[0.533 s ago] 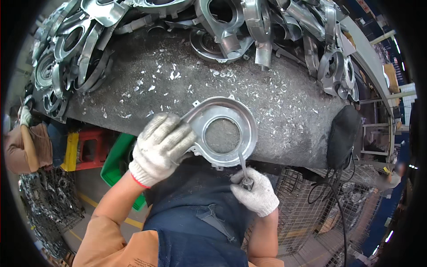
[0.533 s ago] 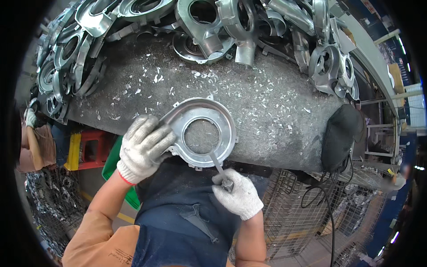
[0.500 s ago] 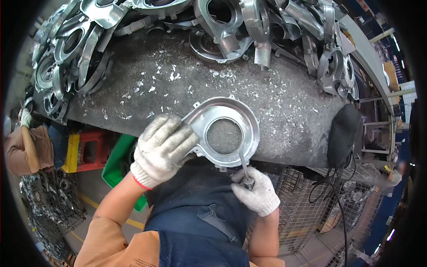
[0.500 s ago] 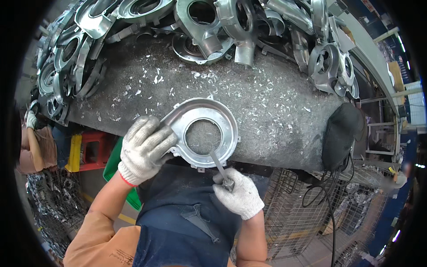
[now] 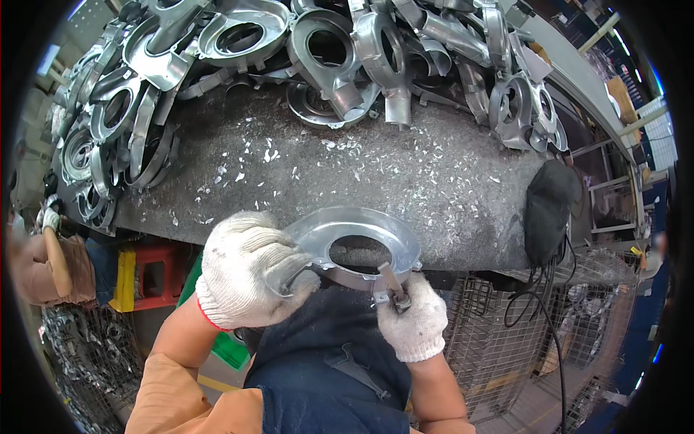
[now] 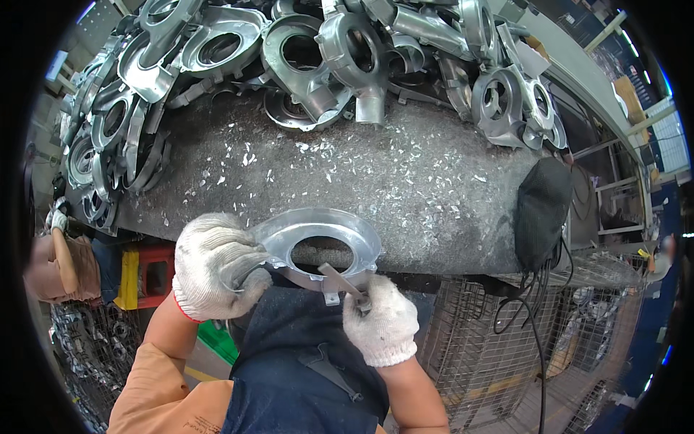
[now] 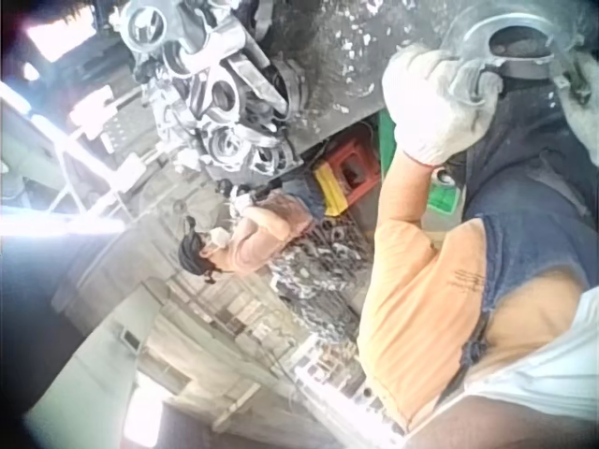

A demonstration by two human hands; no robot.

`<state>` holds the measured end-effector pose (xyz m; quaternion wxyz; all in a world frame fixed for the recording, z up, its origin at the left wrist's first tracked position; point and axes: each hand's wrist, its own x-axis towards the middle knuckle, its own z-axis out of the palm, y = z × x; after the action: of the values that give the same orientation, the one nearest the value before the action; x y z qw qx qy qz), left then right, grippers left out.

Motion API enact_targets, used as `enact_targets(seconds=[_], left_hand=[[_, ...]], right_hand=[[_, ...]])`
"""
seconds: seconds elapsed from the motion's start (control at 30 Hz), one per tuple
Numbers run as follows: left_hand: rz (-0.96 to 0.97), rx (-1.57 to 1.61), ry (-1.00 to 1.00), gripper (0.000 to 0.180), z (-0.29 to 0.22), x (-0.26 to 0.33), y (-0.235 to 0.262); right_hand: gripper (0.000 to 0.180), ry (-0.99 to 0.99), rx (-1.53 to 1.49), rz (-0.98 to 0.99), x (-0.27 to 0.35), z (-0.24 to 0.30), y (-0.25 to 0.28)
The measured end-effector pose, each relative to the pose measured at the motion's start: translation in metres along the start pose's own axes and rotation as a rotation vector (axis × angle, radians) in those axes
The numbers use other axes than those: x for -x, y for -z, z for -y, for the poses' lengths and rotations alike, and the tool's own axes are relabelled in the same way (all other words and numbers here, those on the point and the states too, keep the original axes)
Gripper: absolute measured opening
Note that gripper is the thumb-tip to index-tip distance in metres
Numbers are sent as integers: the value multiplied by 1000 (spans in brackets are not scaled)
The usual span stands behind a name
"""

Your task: The person files the edges of a metal blower housing with a hand file to remove burrs and smooth the surface.

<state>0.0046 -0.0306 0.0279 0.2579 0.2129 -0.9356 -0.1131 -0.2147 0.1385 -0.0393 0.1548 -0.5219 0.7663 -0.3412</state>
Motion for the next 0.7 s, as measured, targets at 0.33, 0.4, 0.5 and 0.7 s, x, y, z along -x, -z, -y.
enact_targets(seconds=[0.33, 0.4, 0.5, 0.7], left_hand=[[44, -72, -72, 28, 3, -6, 1], [83, -93, -102, 30, 5, -6, 5], [150, -131, -159, 32, 8, -10, 8], [277, -155, -308, 41, 0, -24, 15]], right_hand=[[20, -238, -633, 1090, -20, -43, 28], [22, -191, -667, 1303, -10, -56, 28], [26, 41, -193, 1367, -10, -41, 40], [24, -57, -57, 1080, -19, -41, 63]])
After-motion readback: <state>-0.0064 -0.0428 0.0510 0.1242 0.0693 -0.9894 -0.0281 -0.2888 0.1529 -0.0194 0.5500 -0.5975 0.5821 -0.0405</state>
